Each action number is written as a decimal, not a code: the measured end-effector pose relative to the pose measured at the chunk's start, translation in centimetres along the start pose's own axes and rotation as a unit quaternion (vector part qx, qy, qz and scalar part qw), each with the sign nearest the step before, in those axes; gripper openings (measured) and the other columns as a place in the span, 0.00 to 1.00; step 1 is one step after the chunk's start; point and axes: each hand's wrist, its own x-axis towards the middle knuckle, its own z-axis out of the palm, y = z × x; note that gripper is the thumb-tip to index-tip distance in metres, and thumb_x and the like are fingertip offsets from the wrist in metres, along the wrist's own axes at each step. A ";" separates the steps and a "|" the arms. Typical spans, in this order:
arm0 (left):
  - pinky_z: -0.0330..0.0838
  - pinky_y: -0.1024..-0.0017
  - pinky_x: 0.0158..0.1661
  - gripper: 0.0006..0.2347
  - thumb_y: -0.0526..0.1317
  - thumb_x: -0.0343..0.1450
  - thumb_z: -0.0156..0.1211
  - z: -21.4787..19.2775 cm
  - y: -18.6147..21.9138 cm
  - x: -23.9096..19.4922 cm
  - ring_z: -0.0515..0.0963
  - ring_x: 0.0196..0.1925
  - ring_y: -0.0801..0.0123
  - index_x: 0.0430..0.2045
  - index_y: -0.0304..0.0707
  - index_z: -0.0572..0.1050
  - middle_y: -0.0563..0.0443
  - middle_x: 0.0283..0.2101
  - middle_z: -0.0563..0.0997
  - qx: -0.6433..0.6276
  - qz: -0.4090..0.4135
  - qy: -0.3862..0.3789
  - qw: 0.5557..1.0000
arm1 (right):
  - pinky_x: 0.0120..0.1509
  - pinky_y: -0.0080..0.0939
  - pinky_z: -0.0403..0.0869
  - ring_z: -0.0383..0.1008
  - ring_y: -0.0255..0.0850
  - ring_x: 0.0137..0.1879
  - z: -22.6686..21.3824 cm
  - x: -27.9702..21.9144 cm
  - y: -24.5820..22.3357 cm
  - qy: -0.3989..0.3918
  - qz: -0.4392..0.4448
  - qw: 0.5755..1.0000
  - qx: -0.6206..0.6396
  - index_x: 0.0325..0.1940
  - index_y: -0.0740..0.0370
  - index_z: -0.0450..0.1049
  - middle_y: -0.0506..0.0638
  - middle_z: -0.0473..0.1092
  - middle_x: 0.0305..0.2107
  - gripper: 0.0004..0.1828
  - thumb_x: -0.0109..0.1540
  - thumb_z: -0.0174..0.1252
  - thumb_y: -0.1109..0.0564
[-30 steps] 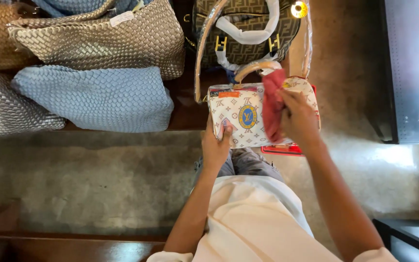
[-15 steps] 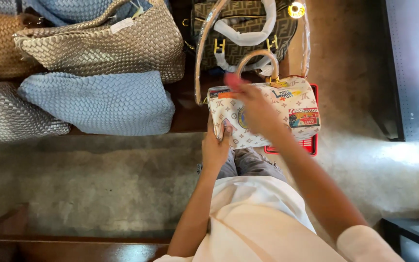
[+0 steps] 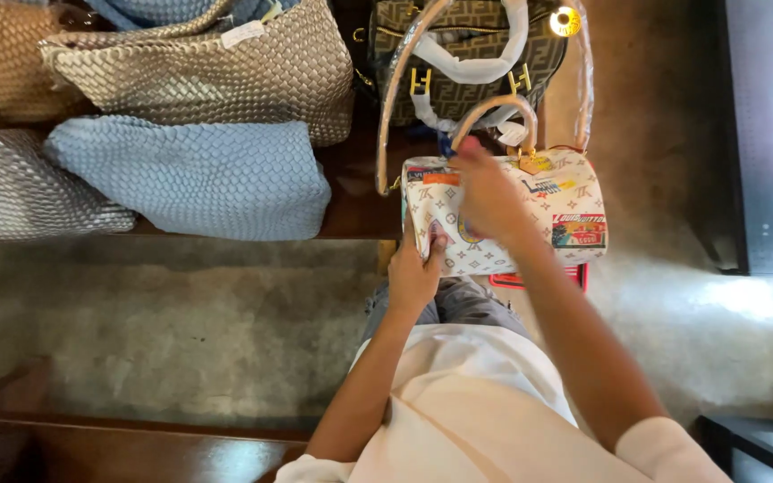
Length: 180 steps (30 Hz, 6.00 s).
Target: The person cleans a white handbag with a colorful pattern using a red cloth. They wipe the exterior surfaces, including the sides and bottom, and then open the bag to wipe the interior lining. The person rotates the bag to access different areas while standing in front of a display of other handbags.
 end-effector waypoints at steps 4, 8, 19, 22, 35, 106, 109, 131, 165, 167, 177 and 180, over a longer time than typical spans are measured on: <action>0.72 0.37 0.51 0.35 0.62 0.70 0.52 -0.3 -0.1 0.2 0.78 0.52 0.26 0.73 0.56 0.53 0.23 0.53 0.78 0.022 0.001 0.002 1.000 | 0.62 0.57 0.73 0.70 0.63 0.64 5.8 3.1 0.0 0.028 -0.053 0.997 0.055 0.61 0.64 0.75 0.64 0.70 0.55 0.26 0.57 0.50 0.66; 0.74 0.37 0.48 0.34 0.59 0.71 0.55 -0.9 0.4 0.1 0.79 0.50 0.26 0.74 0.59 0.52 0.24 0.49 0.80 -0.002 0.019 0.000 1.000 | 0.52 0.56 0.78 0.76 0.54 0.54 7.0 3.9 0.3 -0.022 0.017 0.998 0.061 0.50 0.48 0.81 0.50 0.74 0.46 0.16 0.62 0.52 0.54; 0.73 0.40 0.54 0.33 0.53 0.70 0.55 -1.3 -1.9 1.8 0.80 0.50 0.32 0.72 0.69 0.51 0.32 0.48 0.82 0.120 -0.040 -0.075 0.989 | 0.73 0.51 0.66 0.65 0.58 0.72 0.5 -8.5 -3.1 0.167 -0.236 0.957 -0.023 0.62 0.63 0.74 0.56 0.69 0.62 0.22 0.66 0.45 0.68; 0.69 0.29 0.53 0.32 0.56 0.73 0.45 -3.4 1.8 0.5 0.75 0.52 0.17 0.74 0.54 0.49 0.16 0.50 0.77 0.026 0.013 -0.085 0.996 | 0.76 0.55 0.61 0.55 0.62 0.77 -1.0 -10.0 -0.6 0.130 -0.216 0.951 0.178 0.62 0.70 0.73 0.61 0.65 0.65 0.24 0.66 0.39 0.70; 0.70 0.36 0.56 0.32 0.65 0.74 0.25 -3.6 0.8 1.1 0.77 0.53 0.24 0.74 0.56 0.51 0.18 0.52 0.77 0.025 0.034 -0.108 0.993 | 0.73 0.52 0.63 0.65 0.63 0.69 1.9 -7.5 -3.4 0.238 -0.046 0.969 0.056 0.69 0.72 0.68 0.68 0.67 0.59 0.37 0.55 0.44 0.81; 0.71 0.58 0.17 0.30 0.58 0.78 0.45 -1.2 -2.1 1.7 0.82 0.21 0.41 0.68 0.31 0.63 0.27 0.22 0.80 -0.006 0.058 -0.062 0.996 | 0.44 0.61 0.80 0.80 0.62 0.45 3.7 -1.3 18.5 -0.057 0.128 0.980 -0.139 0.45 0.56 0.82 0.53 0.75 0.52 0.14 0.60 0.54 0.55; 0.76 0.52 0.24 0.30 0.57 0.78 0.45 -1.9 -0.9 1.5 0.83 0.30 0.33 0.68 0.30 0.62 0.22 0.27 0.81 0.004 0.032 -0.068 0.997 | 0.50 0.63 0.79 0.79 0.64 0.51 2.9 -3.0 16.6 -0.091 0.147 0.978 -0.117 0.52 0.59 0.80 0.57 0.73 0.57 0.23 0.54 0.52 0.58; 0.76 0.40 0.47 0.32 0.61 0.75 0.44 -3.0 1.4 1.6 0.80 0.50 0.29 0.68 0.36 0.62 0.18 0.42 0.81 0.074 -0.051 -0.115 0.989 | 0.42 0.65 0.78 0.80 0.64 0.43 7.6 3.0 9.0 -0.104 0.132 0.986 -0.015 0.40 0.63 0.79 0.62 0.75 0.34 0.13 0.57 0.53 0.56; 0.74 0.50 0.35 0.24 0.55 0.74 0.44 -3.6 0.5 2.6 0.84 0.39 0.37 0.61 0.43 0.68 0.36 0.38 0.85 0.070 0.016 -0.110 0.991 | 0.86 0.59 0.54 0.45 0.63 0.82 3.2 -7.5 -3.8 0.088 -0.027 0.991 0.093 0.77 0.70 0.53 0.65 0.45 0.75 0.40 0.60 0.53 0.69; 0.72 0.44 0.47 0.26 0.56 0.75 0.44 -4.5 3.5 2.2 0.80 0.48 0.32 0.65 0.42 0.64 0.27 0.44 0.82 0.071 -0.025 -0.134 0.988 | 0.81 0.57 0.59 0.54 0.64 0.77 4.1 -7.0 -4.7 0.164 -0.055 0.984 0.045 0.71 0.69 0.63 0.65 0.54 0.71 0.33 0.59 0.54 0.68; 0.70 0.36 0.55 0.32 0.62 0.75 0.44 -4.3 2.7 1.9 0.76 0.56 0.25 0.71 0.43 0.59 0.17 0.50 0.78 0.057 -0.060 -0.155 0.984 | 0.74 0.51 0.65 0.67 0.61 0.69 -0.2 -14.1 5.0 0.261 -0.042 0.962 -0.065 0.60 0.71 0.79 0.65 0.70 0.62 0.21 0.64 0.54 0.74; 0.70 0.40 0.56 0.34 0.65 0.74 0.41 -4.6 3.2 2.1 0.77 0.56 0.29 0.69 0.42 0.61 0.21 0.45 0.81 0.065 -0.058 -0.168 0.982 | 0.74 0.61 0.63 0.65 0.69 0.68 -1.9 -16.6 6.9 0.265 0.011 0.961 -0.078 0.63 0.74 0.78 0.68 0.66 0.65 0.24 0.62 0.52 0.72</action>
